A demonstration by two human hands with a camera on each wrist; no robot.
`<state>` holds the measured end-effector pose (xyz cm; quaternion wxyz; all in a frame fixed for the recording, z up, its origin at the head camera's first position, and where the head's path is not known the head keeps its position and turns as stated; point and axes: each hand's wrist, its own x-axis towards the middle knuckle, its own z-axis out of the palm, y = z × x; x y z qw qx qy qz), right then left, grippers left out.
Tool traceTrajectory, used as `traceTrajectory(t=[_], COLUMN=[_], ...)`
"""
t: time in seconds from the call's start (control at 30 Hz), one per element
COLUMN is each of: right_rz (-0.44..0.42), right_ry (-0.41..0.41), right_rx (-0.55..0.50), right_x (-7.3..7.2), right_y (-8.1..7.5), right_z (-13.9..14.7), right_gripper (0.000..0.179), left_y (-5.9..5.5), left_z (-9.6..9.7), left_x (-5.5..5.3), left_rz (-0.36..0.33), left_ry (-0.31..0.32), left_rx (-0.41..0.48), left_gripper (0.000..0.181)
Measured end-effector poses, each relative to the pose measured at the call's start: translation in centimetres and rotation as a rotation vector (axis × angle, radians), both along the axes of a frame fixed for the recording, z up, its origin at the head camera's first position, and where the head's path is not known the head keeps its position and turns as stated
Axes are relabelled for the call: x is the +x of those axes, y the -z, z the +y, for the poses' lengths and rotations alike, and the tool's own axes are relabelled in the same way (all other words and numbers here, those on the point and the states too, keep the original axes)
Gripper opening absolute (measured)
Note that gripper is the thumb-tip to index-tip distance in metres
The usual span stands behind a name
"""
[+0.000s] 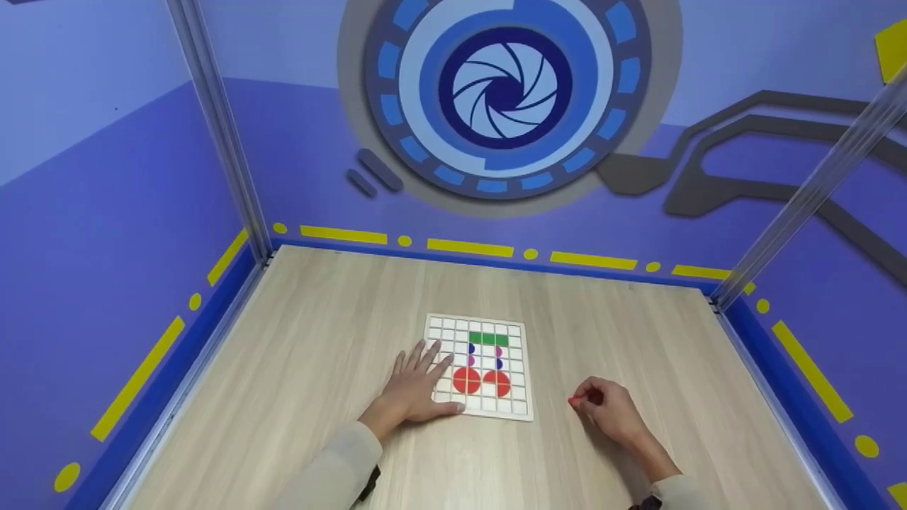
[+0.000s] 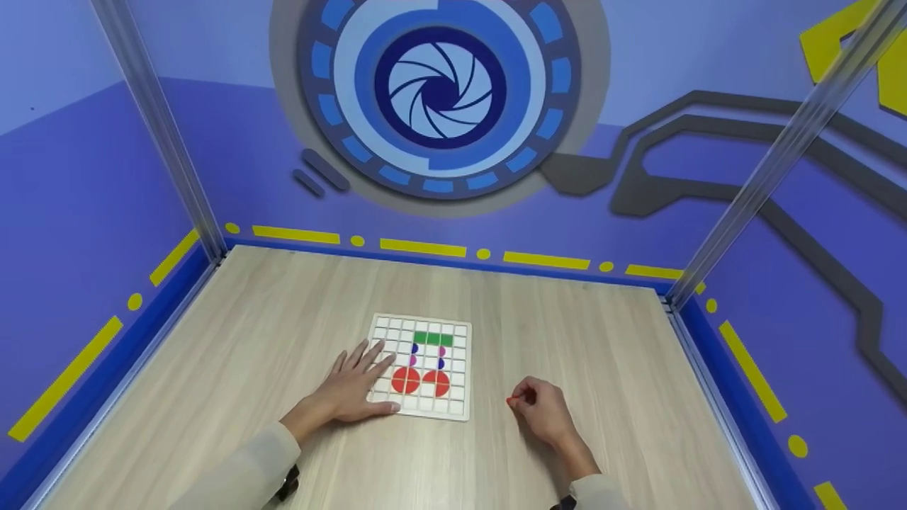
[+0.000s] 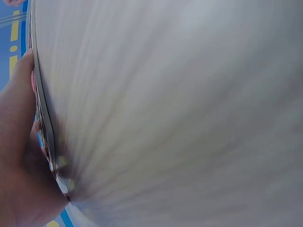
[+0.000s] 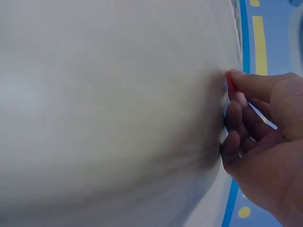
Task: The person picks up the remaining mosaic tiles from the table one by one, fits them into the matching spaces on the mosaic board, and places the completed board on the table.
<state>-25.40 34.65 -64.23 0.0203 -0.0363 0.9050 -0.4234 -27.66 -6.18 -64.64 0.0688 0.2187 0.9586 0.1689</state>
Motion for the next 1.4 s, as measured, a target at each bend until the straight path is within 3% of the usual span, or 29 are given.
traceTrajectory(t=[0.47,0.77,1.07,1.4], right_rz=[0.058,0.085,0.088,0.136], right_ry=[-0.009,-0.116,-0.212,-0.229], right_rx=[-0.113,-0.13,-0.046,0.096], right_x=[-2.2,-3.5,-4.0,-3.5], right_y=[-1.3,-1.3,-0.9,-0.2], right_z=[-6.8,-11.9,-13.9,-14.5], right_gripper=[0.013,0.01,0.011,0.011], left_y=[-0.3,-0.4,-0.6,-0.4], left_z=[-0.1,0.2,0.0,-0.1], left_x=[-0.4,-0.7,-0.5,-0.1], left_rz=[-0.033,-0.032,-0.023,-0.031], left_ry=[-0.02,-0.016,-0.003,0.01], left_rx=[0.02,0.004,0.016,0.037], left_gripper=[0.103,0.104,0.104,0.105])
